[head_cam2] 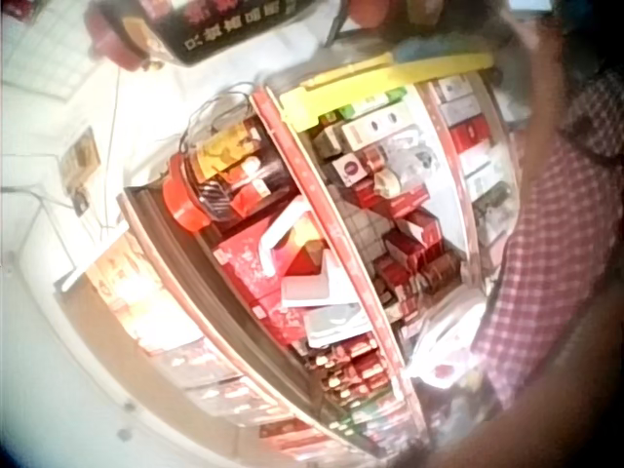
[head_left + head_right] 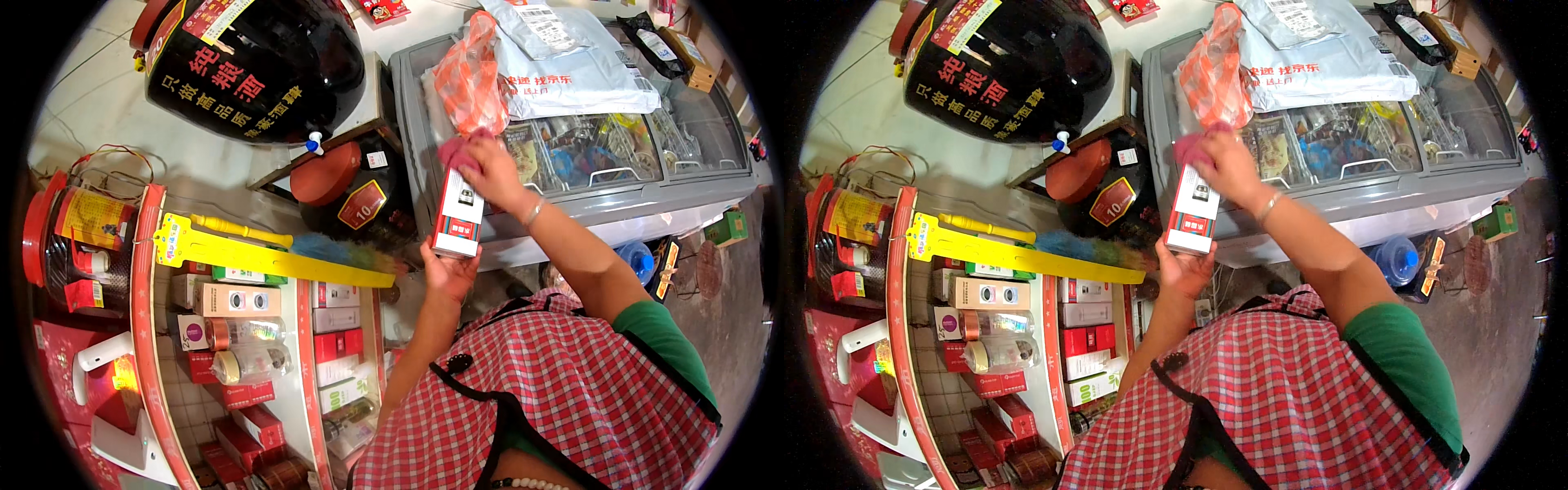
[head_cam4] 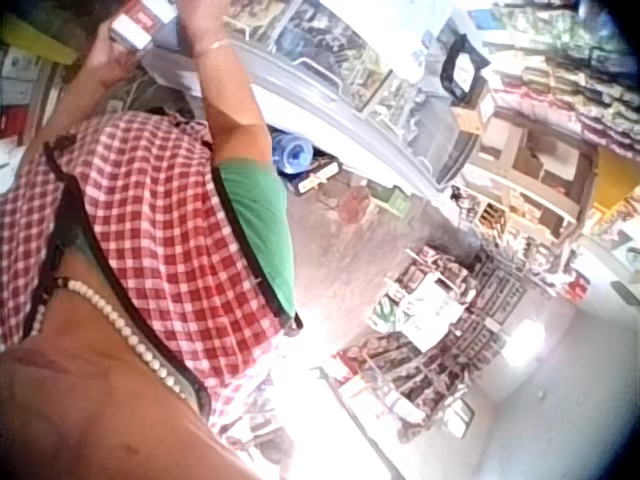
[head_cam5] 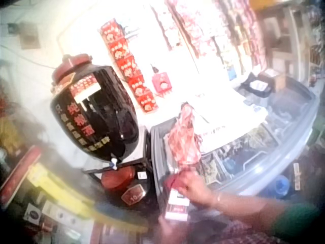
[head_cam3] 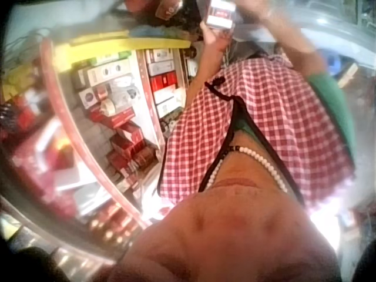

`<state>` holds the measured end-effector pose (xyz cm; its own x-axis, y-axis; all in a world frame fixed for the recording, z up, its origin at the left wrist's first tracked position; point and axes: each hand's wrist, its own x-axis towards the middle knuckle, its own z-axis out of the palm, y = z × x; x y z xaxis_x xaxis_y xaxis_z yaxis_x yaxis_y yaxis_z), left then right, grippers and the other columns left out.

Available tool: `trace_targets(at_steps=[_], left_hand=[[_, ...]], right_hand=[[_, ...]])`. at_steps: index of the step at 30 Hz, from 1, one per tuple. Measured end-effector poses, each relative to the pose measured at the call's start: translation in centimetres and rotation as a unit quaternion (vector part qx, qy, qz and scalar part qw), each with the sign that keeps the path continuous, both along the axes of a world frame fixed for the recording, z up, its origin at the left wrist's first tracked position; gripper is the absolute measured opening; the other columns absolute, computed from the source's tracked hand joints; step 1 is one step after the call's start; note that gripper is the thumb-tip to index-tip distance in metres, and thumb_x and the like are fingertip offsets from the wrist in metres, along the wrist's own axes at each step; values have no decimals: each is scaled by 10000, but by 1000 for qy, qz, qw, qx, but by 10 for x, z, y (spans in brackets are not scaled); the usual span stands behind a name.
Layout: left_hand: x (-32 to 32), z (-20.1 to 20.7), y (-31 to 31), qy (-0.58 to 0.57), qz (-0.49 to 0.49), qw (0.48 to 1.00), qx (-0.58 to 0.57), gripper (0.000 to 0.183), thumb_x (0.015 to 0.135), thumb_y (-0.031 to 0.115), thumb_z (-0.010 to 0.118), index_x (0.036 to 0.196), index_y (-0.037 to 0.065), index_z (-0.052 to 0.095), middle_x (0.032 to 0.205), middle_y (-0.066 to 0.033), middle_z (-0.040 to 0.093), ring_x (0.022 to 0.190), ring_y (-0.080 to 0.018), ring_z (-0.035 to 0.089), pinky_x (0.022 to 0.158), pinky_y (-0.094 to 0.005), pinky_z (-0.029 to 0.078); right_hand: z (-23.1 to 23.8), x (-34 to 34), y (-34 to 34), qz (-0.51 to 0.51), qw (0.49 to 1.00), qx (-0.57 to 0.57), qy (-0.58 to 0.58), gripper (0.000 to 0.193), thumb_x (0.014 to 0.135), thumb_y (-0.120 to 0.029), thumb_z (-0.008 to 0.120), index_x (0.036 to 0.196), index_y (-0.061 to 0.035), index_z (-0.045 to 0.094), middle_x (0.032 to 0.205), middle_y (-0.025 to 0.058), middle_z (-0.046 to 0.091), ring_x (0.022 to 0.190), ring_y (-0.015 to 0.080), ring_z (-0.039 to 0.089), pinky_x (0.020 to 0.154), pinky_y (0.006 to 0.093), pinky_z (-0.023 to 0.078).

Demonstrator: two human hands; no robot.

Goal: The person wipes the surfaces of various packaged goods on a store shelf using a pink cloth. They handle boxes, a cylindrical tin, and a plastic jar one at a time, wiping them and returning them to the shelf.

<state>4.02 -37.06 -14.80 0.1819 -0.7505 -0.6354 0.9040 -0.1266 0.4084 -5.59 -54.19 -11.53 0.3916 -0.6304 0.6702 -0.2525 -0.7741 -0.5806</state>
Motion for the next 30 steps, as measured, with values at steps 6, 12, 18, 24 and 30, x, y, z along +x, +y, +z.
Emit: trace_targets(at_steps=[6,12,18,24,30], left_hand=[[-11,-5,-10,-69,36,987,-139,672,818,655,352,1152,104,542,993,-90,631,801,-285,632,619,-325,550],[16,-25,14,21,-37,998,-39,684,809,673,333,1180,134,529,1063,-65,620,817,-272,622,618,-333,548],[18,-21,10,33,-30,999,-23,604,806,597,375,1144,129,552,1042,-72,631,823,-252,624,644,-359,547],[24,-22,7,38,9,999,-4,521,789,530,420,1076,132,595,962,-74,654,769,-252,636,616,-371,554],[30,-37,13,75,-15,996,-41,524,777,529,437,1089,138,592,954,-93,656,777,-282,645,574,-378,566]], right_hand=[[-7,-22,101,228,971,-49,55,403,679,-190,699,1053,-78,602,1104,128,545,1033,327,522,879,450,417],[-12,2,22,24,999,-2,45,353,735,-193,680,1048,-55,595,1067,165,563,1008,359,521,877,431,424],[-12,8,-71,172,847,503,-6,437,849,-325,619,1176,-40,572,1092,119,629,920,216,632,770,339,512],[0,2,-76,347,721,600,-21,503,827,-318,656,1225,-39,528,1102,62,614,960,164,602,843,304,490],[-5,12,-79,256,833,474,126,434,758,-269,736,1109,-40,622,988,66,659,891,150,616,809,308,491]])
